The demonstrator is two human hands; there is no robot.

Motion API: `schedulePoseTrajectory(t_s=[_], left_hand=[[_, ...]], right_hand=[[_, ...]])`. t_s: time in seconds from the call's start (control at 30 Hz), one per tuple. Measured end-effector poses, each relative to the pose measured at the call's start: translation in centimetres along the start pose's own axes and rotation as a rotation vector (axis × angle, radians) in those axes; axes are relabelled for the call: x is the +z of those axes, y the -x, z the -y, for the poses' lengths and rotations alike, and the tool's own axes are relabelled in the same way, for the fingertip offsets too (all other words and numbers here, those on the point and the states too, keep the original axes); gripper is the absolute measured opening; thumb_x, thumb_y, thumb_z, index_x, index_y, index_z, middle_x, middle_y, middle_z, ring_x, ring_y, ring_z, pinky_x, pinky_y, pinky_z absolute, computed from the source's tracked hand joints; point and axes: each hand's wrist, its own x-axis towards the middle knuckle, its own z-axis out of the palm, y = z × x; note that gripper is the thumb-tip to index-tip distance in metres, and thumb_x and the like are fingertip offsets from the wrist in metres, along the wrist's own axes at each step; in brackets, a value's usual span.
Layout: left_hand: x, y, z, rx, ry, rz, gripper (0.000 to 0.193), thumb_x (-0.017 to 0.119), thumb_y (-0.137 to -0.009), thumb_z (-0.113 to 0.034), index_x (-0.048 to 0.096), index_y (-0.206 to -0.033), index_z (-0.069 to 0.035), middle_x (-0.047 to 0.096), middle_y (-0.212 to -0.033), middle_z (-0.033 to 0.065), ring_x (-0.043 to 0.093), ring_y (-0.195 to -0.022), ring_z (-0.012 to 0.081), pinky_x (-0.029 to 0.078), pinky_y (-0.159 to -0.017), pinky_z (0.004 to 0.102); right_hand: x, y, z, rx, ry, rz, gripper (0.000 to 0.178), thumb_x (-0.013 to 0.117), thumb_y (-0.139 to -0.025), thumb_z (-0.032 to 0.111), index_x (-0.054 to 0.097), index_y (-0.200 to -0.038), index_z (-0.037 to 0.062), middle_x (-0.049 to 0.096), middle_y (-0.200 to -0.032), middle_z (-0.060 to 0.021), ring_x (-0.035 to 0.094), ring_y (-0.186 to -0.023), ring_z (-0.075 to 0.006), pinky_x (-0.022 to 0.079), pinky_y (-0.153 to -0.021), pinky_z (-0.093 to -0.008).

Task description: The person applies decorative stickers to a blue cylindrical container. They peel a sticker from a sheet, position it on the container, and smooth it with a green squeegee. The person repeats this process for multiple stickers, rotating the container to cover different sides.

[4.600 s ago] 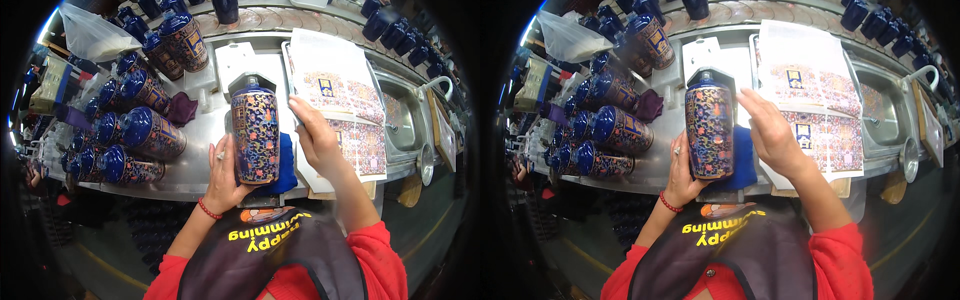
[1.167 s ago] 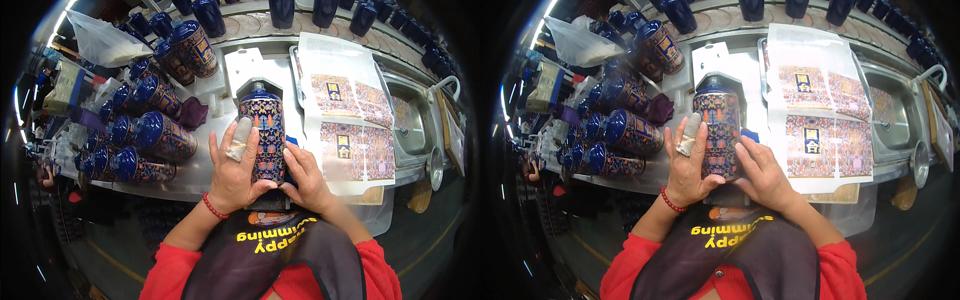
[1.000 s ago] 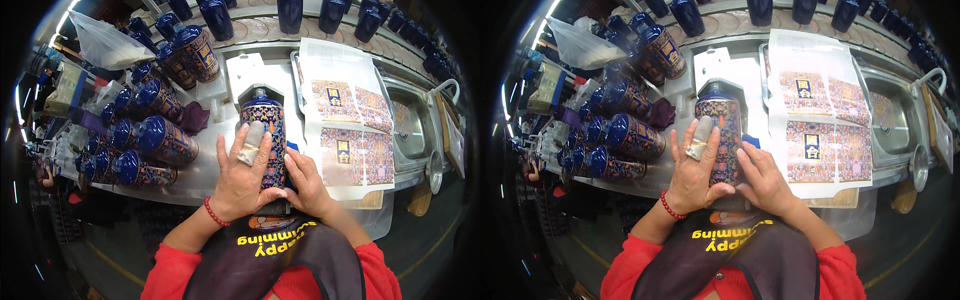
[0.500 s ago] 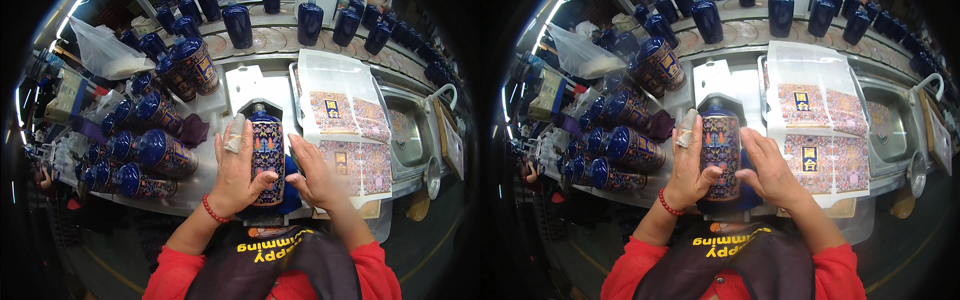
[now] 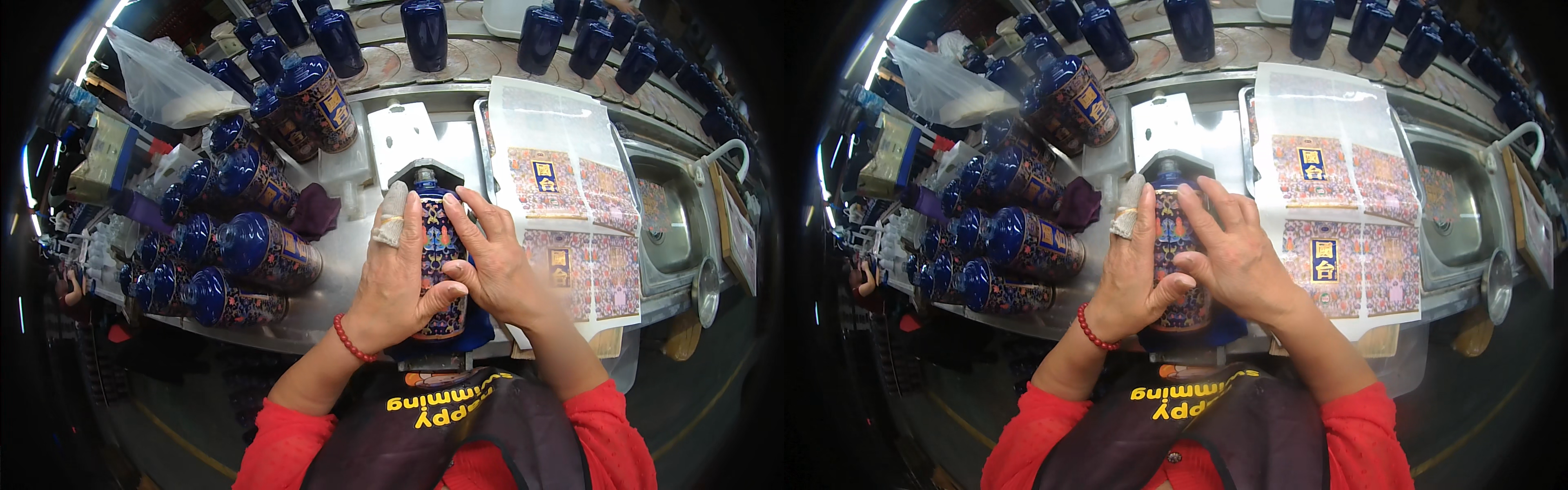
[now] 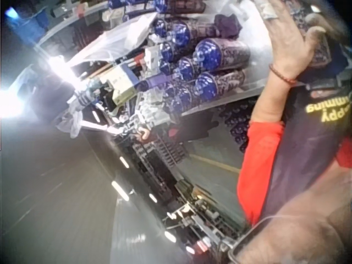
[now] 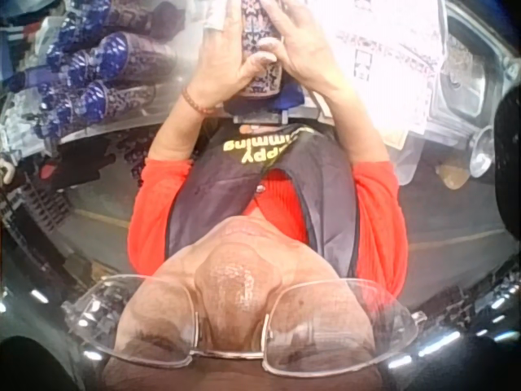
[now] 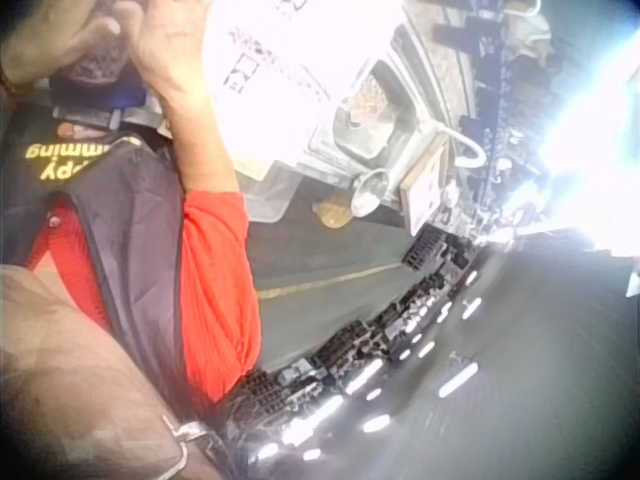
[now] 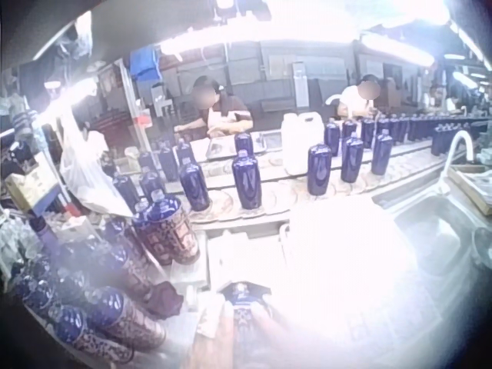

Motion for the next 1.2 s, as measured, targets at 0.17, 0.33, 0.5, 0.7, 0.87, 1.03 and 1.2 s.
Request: schedulePoseTrajectory(t_s=[0.17, 0.33, 0.5, 0.7, 0.87, 1.03, 1.2], left_hand=[[-1.1, 0.2, 1.4, 0.070, 0.066, -0.011, 0.093, 0.053, -0.099, -0.060, 0.026, -0.158, 0.006, 0.033, -0.157, 0.0338, 0.029, -0.147, 0.0518, 0.022, -0.121, 0.0534], [-0.9, 0.4, 1.7, 0.129, -0.052, -0.018, 0.088, 0.054, -0.100, -0.058, 0.028, -0.159, 0.001, 0.037, -0.156, 0.0295, 0.033, -0.146, 0.0481, 0.020, -0.122, 0.0563], [-1.1, 0.5, 1.9, 0.122, -0.024, 0.004, 0.090, 0.055, -0.098, -0.060, 0.028, -0.160, 0.001, 0.038, -0.157, 0.0281, 0.035, -0.147, 0.0457, 0.015, -0.122, 0.0589], [-1.2, 1.1, 2.0, 0.123, -0.046, 0.014, 0.095, 0.056, -0.096, -0.064, 0.028, -0.160, 0.000, 0.033, -0.160, 0.0278, 0.031, -0.149, 0.0452, 0.012, -0.122, 0.0613], [-1.0, 1.1, 1.8, 0.129, -0.090, 0.010, 0.096, 0.057, -0.095, -0.065, 0.028, -0.160, -0.001, 0.035, -0.159, 0.0277, 0.032, -0.149, 0.0441, 0.012, -0.121, 0.0619], [-1.4, 1.6, 1.9, 0.098, 0.074, -0.003, 0.097, 0.051, -0.096, -0.069, 0.029, -0.160, 0.000, 0.036, -0.159, 0.0285, 0.032, -0.149, 0.0445, 0.009, -0.122, 0.0599], [-1.2, 3.6, 0.8, 0.152, -0.120, -0.043, 0.094, 0.046, -0.094, -0.075, 0.045, -0.154, -0.002, 0.046, -0.155, 0.0246, 0.035, -0.147, 0.0455, 0.005, -0.122, 0.0601]], right_hand=[[-0.7, 0.6, -0.4, 0.014, -0.059, 0.055, 0.068, 0.069, -0.093, 0.030, 0.045, -0.155, 0.0138, 0.036, -0.155, -0.0251, 0.044, -0.132, -0.0464, 0.040, -0.111, -0.0499], [-0.7, 0.8, -0.7, -0.014, -0.023, 0.089, 0.067, 0.063, -0.099, 0.041, 0.043, -0.156, 0.0144, 0.032, -0.160, -0.0216, 0.044, -0.134, -0.0438, 0.040, -0.112, -0.0499], [-0.7, 0.7, -0.5, 0.001, -0.079, 0.076, 0.070, 0.075, -0.089, 0.025, 0.048, -0.152, 0.0137, 0.036, -0.154, -0.0292, 0.045, -0.132, -0.0492, 0.039, -0.112, -0.0503], [-1.0, 1.2, -0.2, -0.002, -0.011, 0.119, 0.068, 0.070, -0.094, 0.036, 0.046, -0.154, 0.0149, 0.030, -0.161, -0.0233, 0.041, -0.138, -0.0455, 0.040, -0.112, -0.0503], [-0.6, 1.1, -0.2, -0.001, -0.014, 0.108, 0.068, 0.071, -0.094, 0.036, 0.046, -0.155, 0.0149, 0.030, -0.160, -0.0236, 0.043, -0.136, -0.0453, 0.040, -0.112, -0.0506], [-0.8, 1.7, -0.2, 0.051, -0.161, 0.086, 0.068, 0.074, -0.091, 0.029, 0.047, -0.153, 0.0164, 0.034, -0.155, -0.0307, 0.045, -0.131, -0.0506, 0.040, -0.112, -0.0510], [-1.2, 3.2, 0.8, 0.035, -0.089, 0.108, 0.071, 0.075, -0.090, 0.028, 0.047, -0.154, 0.0165, 0.033, -0.155, -0.0311, 0.047, -0.130, -0.0502, 0.041, -0.111, -0.0511]])
